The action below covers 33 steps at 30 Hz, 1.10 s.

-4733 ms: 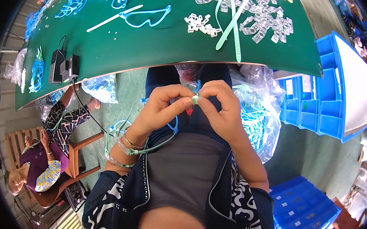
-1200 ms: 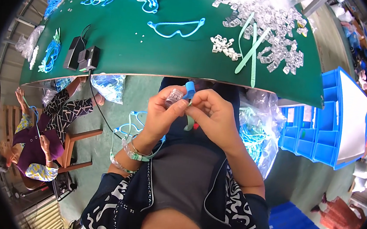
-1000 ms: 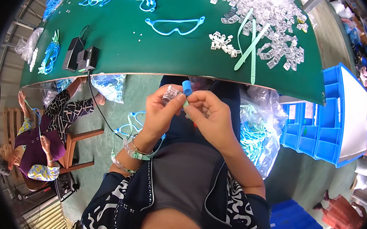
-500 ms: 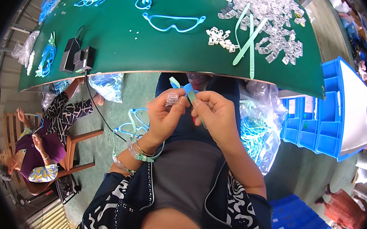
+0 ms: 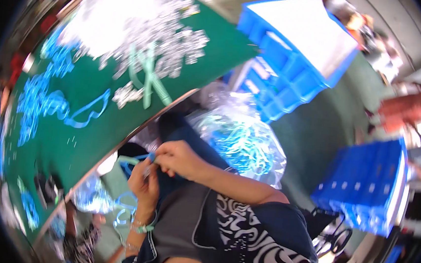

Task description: The person assembles various blue and green plastic rings, green clips, and blue frames by hand at a workstation.

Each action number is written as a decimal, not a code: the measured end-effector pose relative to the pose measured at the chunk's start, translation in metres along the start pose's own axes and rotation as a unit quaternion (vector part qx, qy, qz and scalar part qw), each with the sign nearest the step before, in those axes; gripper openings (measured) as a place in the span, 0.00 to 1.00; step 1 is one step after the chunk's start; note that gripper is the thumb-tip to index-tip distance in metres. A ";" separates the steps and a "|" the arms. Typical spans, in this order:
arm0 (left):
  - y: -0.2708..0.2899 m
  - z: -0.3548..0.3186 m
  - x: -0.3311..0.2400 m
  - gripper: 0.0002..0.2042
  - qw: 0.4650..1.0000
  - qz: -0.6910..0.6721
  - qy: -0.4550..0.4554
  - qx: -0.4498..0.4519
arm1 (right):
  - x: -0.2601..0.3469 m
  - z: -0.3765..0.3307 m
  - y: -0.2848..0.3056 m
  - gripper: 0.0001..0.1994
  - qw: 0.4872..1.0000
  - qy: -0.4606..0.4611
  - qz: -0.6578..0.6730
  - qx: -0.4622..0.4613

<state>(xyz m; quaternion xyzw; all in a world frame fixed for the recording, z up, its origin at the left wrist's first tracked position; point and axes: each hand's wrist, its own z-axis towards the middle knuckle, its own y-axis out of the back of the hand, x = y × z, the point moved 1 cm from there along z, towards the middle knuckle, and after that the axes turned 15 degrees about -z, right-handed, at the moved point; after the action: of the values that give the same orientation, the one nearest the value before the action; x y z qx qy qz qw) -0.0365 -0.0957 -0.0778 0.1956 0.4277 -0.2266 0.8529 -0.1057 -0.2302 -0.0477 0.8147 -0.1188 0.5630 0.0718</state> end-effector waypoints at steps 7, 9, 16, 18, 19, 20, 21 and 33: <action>-0.023 0.003 -0.007 0.13 0.995 0.048 -0.059 0.060 | -0.023 -0.016 0.012 0.06 0.987 0.008 0.159 -0.035; -0.028 0.008 -0.007 0.15 0.993 0.038 -0.017 0.114 | -0.031 -0.019 0.018 0.08 0.980 0.010 0.187 -0.072; -0.026 0.002 -0.012 0.09 0.988 -0.075 0.113 0.075 | -0.045 -0.024 0.040 0.08 0.995 0.090 -0.013 -0.041; -0.023 -0.003 -0.014 0.08 0.978 -0.092 0.177 0.066 | -0.047 -0.024 0.046 0.08 0.987 0.133 -0.068 -0.053; -0.020 -0.003 -0.011 0.07 0.971 -0.126 0.175 0.099 | -0.043 -0.024 0.046 0.08 0.996 0.084 -0.024 -0.012; -0.019 -0.003 -0.008 0.07 0.963 -0.162 0.173 0.131 | -0.039 -0.024 0.048 0.08 0.999 0.033 0.021 0.027; -0.015 0.002 -0.013 0.06 0.953 -0.185 0.199 0.135 | -0.035 -0.022 0.050 0.08 0.998 0.011 0.042 0.052; -0.014 0.048 -0.006 0.08 0.842 -0.339 0.373 0.193 | 0.003 0.006 0.078 0.03 0.989 0.052 -0.091 0.103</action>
<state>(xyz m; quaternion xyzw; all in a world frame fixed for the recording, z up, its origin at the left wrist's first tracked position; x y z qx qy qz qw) -0.0171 -0.1314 -0.0483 0.2689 0.7006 -0.4896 0.4440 -0.1200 -0.3069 -0.0481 0.7946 0.0184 0.6052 0.0447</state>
